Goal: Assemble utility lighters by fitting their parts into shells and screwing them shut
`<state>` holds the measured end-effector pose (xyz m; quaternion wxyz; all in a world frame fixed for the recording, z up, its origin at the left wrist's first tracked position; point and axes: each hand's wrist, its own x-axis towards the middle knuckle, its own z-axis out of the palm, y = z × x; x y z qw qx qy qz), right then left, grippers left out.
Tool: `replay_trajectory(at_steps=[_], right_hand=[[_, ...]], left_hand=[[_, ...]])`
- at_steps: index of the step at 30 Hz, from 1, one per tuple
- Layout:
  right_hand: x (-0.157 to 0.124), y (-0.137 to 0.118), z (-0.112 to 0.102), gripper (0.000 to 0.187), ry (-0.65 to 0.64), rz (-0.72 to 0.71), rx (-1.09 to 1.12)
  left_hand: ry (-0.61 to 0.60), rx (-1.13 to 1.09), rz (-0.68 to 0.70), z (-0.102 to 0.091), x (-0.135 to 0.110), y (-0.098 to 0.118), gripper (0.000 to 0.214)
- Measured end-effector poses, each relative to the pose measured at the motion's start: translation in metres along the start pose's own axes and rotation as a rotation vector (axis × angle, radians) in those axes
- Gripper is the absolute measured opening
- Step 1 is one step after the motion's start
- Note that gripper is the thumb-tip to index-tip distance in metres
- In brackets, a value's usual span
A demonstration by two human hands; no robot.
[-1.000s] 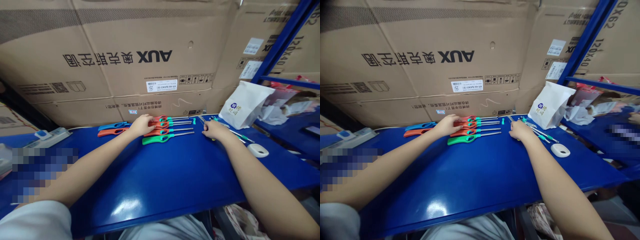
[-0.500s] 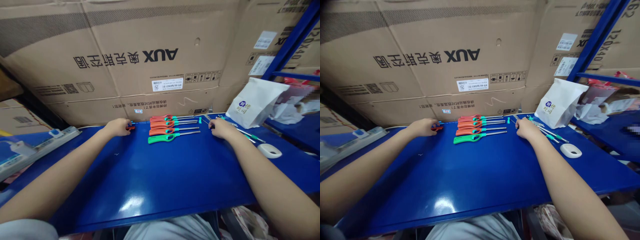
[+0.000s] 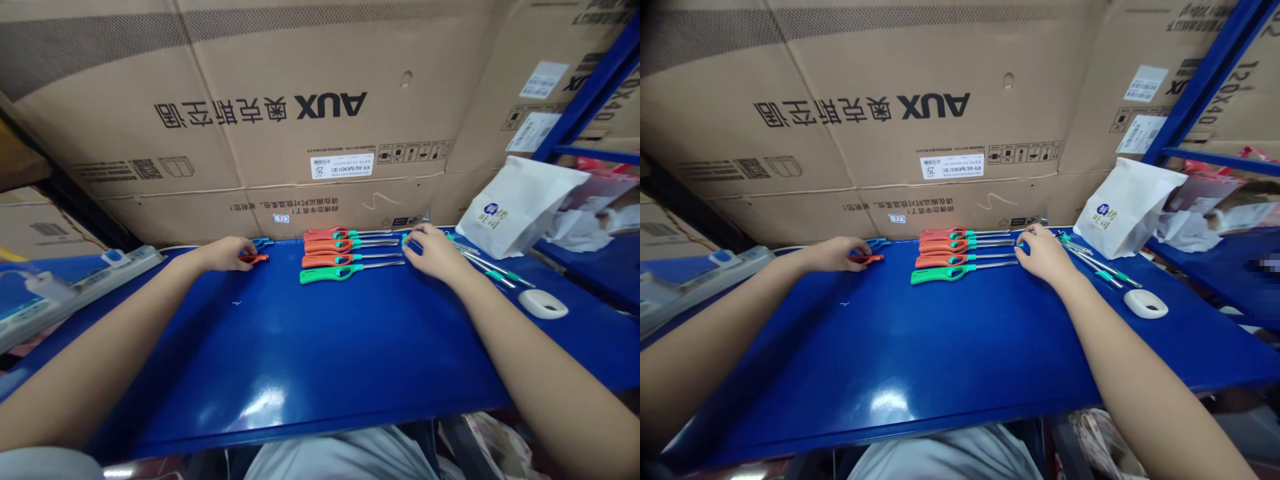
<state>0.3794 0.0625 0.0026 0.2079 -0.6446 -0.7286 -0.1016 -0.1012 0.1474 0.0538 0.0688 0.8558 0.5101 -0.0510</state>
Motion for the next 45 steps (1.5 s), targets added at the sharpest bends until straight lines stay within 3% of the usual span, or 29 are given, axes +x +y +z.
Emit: replay_trajectory(at_steps=[4,8,12,14,18,21,26,30,35,37,42,45], right_hand=[[0.0,-0.01,-0.005,0.02,0.157,-0.113,0.139],[-0.007,-0.043,-0.023,0.018,0.208,-0.25,0.31],[-0.024,-0.092,-0.037,0.023,0.045,-0.4,0.542],[-0.034,-0.112,-0.038,0.035,-0.161,-0.536,0.619],[-0.046,-0.129,-0.031,0.027,-0.423,-0.655,0.604],[-0.047,-0.127,-0.025,0.011,-0.514,-0.658,0.522],[-0.043,-0.118,-0.024,0.016,-0.562,-0.646,0.516],[-0.041,-0.113,-0.025,0.01,-0.543,-0.61,0.537],[-0.038,-0.109,-0.024,0.006,-0.581,-0.578,0.717],[-0.037,-0.108,-0.021,0.014,-0.55,-0.482,0.765],[-0.032,-0.107,-0.015,0.032,-0.353,-0.055,0.807],[-0.027,-0.105,-0.016,0.041,-0.332,0.112,0.905]], left_hand=[[0.05,-0.063,0.0,-0.003,-0.004,0.01,0.045],[0.19,-0.223,0.114,-0.006,-0.017,0.055,0.04],[0.259,-0.468,0.297,0.008,-0.04,0.128,0.03],[0.239,-0.516,0.361,0.023,-0.049,0.159,0.025],[0.126,-0.696,0.4,0.051,-0.058,0.189,0.025],[0.104,-0.751,0.385,0.059,-0.061,0.186,0.032],[0.103,-0.586,0.315,0.05,-0.068,0.155,0.071],[0.128,-0.52,0.25,0.05,-0.07,0.132,0.064],[0.116,-0.598,0.245,0.059,-0.066,0.128,0.055],[0.132,-0.603,0.252,0.062,-0.065,0.13,0.053],[0.176,-0.651,0.233,0.068,-0.063,0.134,0.05],[0.169,-0.67,0.249,0.071,-0.062,0.135,0.041]])
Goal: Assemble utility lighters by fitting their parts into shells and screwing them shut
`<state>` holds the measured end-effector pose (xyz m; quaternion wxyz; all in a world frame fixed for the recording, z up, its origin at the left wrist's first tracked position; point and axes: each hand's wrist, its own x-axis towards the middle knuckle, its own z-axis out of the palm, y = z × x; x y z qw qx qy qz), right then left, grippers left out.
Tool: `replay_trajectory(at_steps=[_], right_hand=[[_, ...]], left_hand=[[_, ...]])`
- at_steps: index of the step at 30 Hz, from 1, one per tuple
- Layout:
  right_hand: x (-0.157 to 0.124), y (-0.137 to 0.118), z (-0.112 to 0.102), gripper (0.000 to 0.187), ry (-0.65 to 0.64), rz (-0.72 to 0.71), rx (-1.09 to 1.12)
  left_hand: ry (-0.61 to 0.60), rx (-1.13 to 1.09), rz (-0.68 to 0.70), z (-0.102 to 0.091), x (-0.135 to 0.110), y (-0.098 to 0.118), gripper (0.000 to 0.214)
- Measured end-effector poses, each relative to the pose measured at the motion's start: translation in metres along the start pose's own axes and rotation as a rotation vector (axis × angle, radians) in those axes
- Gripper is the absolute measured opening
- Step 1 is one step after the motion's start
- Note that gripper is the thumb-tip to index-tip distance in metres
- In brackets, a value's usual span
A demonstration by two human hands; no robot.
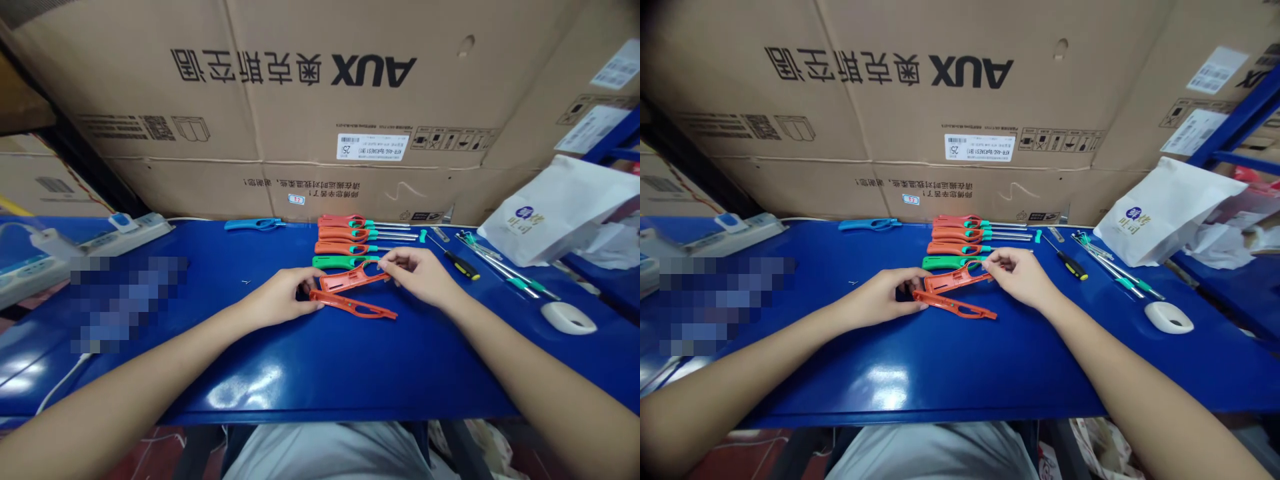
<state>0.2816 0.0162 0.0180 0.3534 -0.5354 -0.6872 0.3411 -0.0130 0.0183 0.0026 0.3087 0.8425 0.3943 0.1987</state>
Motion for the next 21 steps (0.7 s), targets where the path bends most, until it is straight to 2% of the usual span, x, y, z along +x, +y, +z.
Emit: replay_trajectory(at_steps=[5,9,12,15,18,21], right_hand=[[0.001,-0.005,-0.008,0.047,0.053,0.1,0.19],[-0.001,-0.008,-0.008,0.052,-0.027,0.14,0.35],[-0.003,-0.01,-0.007,0.049,-0.111,0.161,0.421],[-0.006,-0.013,-0.005,0.039,-0.229,0.174,0.337],[-0.01,-0.016,-0.005,0.026,-0.409,0.178,0.169],[-0.017,-0.017,-0.007,0.011,-0.512,0.076,-0.025]], left_hand=[[0.049,-0.015,0.077,0.001,0.0,0.0,0.038],[0.013,-0.021,0.139,0.001,0.0,0.005,0.017],[0.039,0.002,0.089,0.003,0.0,0.006,0.028],[0.089,0.027,0.048,0.005,0.001,0.003,0.027],[0.114,0.082,0.038,0.006,0.002,-0.002,0.031],[0.132,0.124,0.062,0.006,0.001,-0.003,0.03]])
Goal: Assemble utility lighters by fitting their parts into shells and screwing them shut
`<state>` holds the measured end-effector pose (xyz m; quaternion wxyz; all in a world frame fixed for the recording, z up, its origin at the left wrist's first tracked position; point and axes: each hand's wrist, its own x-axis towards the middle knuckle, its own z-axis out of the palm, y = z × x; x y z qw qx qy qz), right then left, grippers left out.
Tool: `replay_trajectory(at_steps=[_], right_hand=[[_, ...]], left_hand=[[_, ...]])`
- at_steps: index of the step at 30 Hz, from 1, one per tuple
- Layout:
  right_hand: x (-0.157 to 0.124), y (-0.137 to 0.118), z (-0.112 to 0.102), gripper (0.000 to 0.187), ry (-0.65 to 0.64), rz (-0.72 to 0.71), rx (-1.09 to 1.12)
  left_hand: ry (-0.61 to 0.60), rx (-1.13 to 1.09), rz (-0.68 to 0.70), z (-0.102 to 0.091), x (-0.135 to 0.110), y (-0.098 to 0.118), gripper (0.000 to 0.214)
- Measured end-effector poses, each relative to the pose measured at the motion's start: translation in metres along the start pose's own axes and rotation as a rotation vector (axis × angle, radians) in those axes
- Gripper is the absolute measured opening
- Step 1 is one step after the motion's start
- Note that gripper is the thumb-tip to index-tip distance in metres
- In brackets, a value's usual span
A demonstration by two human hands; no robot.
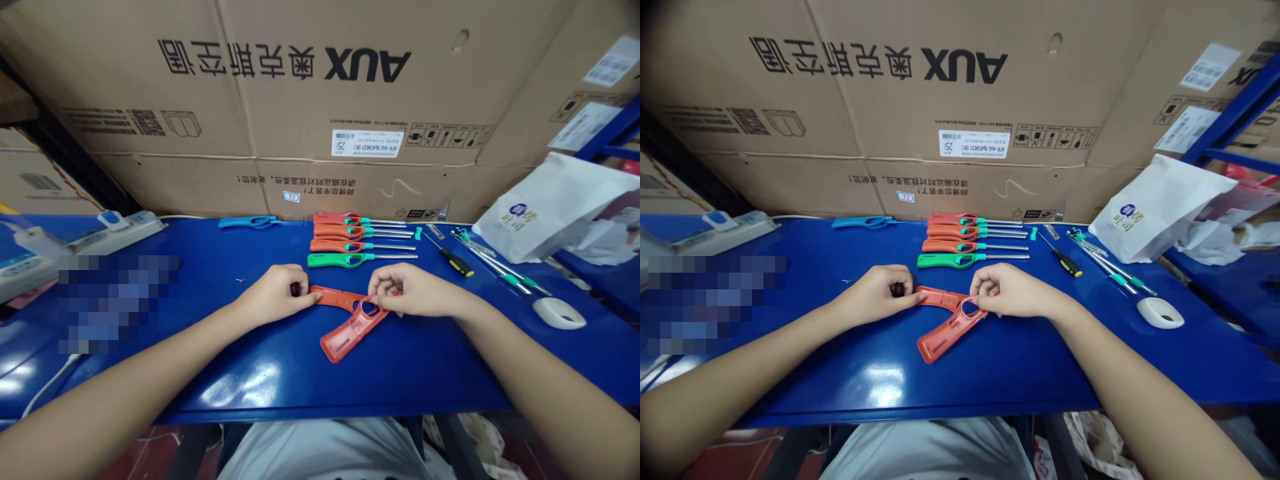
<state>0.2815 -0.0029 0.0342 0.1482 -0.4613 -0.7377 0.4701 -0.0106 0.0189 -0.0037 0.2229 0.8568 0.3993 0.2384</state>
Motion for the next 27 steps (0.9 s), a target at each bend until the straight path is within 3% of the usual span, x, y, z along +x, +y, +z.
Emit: replay_trajectory(at_steps=[3,9,12,17,22,27], right_hand=[[-0.006,-0.002,0.001,0.006,-0.037,-0.103,-0.245],[-0.007,-0.004,0.0,0.01,-0.022,-0.174,-0.385],[-0.006,-0.003,0.0,0.004,0.002,-0.193,-0.423],[-0.003,0.001,0.001,0.023,0.01,-0.187,-0.577],[0.004,0.008,0.007,0.029,0.156,-0.184,-0.703],[0.007,0.013,0.009,0.024,0.208,-0.299,-0.658]], left_hand=[[0.025,0.012,0.083,-0.004,0.0,0.002,0.012],[-0.124,0.006,0.31,-0.006,0.0,0.008,0.022],[-0.149,0.006,0.291,-0.002,-0.001,0.009,0.018],[-0.074,0.019,0.227,0.002,-0.001,0.003,0.016],[-0.045,0.034,0.252,0.001,0.0,0.004,0.021],[-0.086,0.082,0.284,0.0,-0.004,0.013,0.03]])
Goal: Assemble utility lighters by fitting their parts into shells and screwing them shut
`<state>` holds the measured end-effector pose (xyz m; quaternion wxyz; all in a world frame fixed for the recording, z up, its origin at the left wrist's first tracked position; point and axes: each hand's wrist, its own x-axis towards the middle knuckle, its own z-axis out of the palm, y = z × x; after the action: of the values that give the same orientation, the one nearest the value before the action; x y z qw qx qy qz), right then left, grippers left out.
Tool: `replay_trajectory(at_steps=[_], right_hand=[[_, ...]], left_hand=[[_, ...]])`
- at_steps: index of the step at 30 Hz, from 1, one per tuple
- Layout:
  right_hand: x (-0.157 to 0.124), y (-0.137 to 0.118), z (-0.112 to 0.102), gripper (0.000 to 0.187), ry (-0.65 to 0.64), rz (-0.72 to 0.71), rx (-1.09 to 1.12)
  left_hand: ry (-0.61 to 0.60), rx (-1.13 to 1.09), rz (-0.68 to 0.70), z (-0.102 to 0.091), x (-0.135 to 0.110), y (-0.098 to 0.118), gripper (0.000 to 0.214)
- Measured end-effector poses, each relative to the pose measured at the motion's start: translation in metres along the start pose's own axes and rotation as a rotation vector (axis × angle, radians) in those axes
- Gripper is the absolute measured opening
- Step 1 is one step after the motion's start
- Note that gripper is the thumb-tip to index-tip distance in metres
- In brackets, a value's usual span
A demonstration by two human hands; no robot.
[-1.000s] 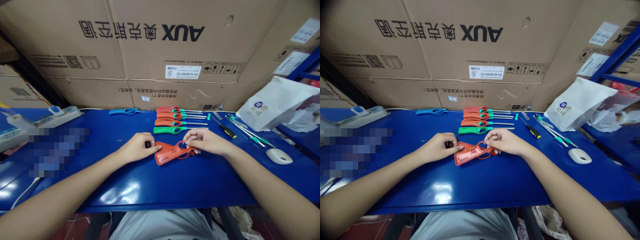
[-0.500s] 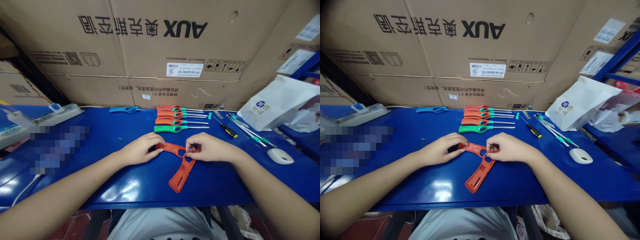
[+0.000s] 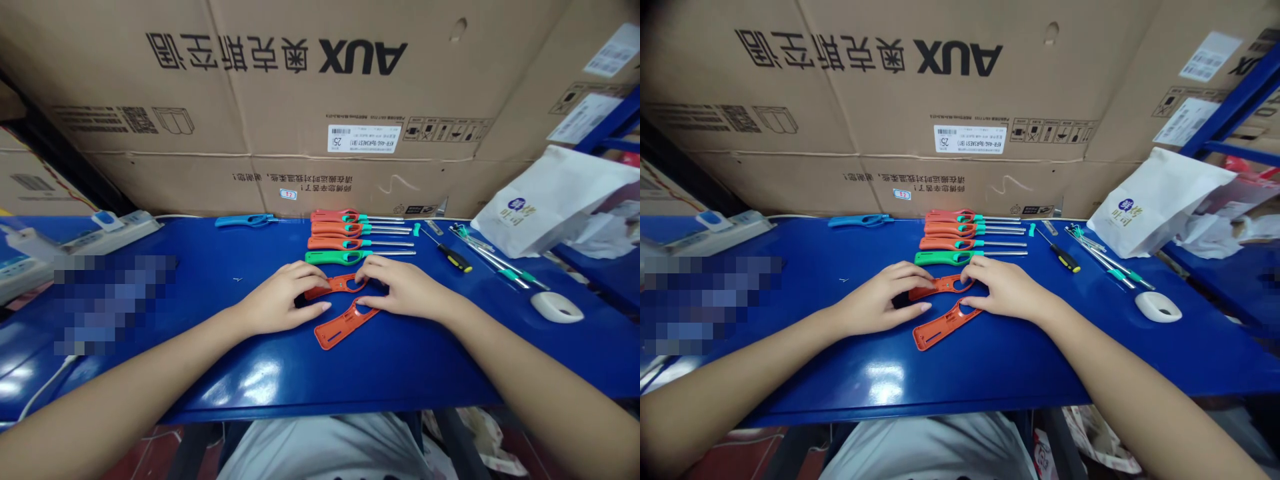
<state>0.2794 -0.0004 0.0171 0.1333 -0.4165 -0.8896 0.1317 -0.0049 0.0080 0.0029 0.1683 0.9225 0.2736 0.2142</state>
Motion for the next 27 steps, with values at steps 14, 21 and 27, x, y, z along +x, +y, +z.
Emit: replay_trajectory(at_steps=[14,21,27], right_hand=[[0.002,0.003,0.006,0.008,-0.046,-0.121,0.08],[0.002,0.002,0.006,0.006,-0.046,-0.122,0.065],[0.002,0.003,0.006,0.006,-0.028,-0.117,0.045]], left_hand=[[0.032,0.005,0.047,0.0,-0.001,-0.004,0.017],[0.036,-0.015,0.037,0.0,-0.001,-0.005,0.018],[0.046,-0.047,0.024,-0.002,-0.001,-0.002,0.026]])
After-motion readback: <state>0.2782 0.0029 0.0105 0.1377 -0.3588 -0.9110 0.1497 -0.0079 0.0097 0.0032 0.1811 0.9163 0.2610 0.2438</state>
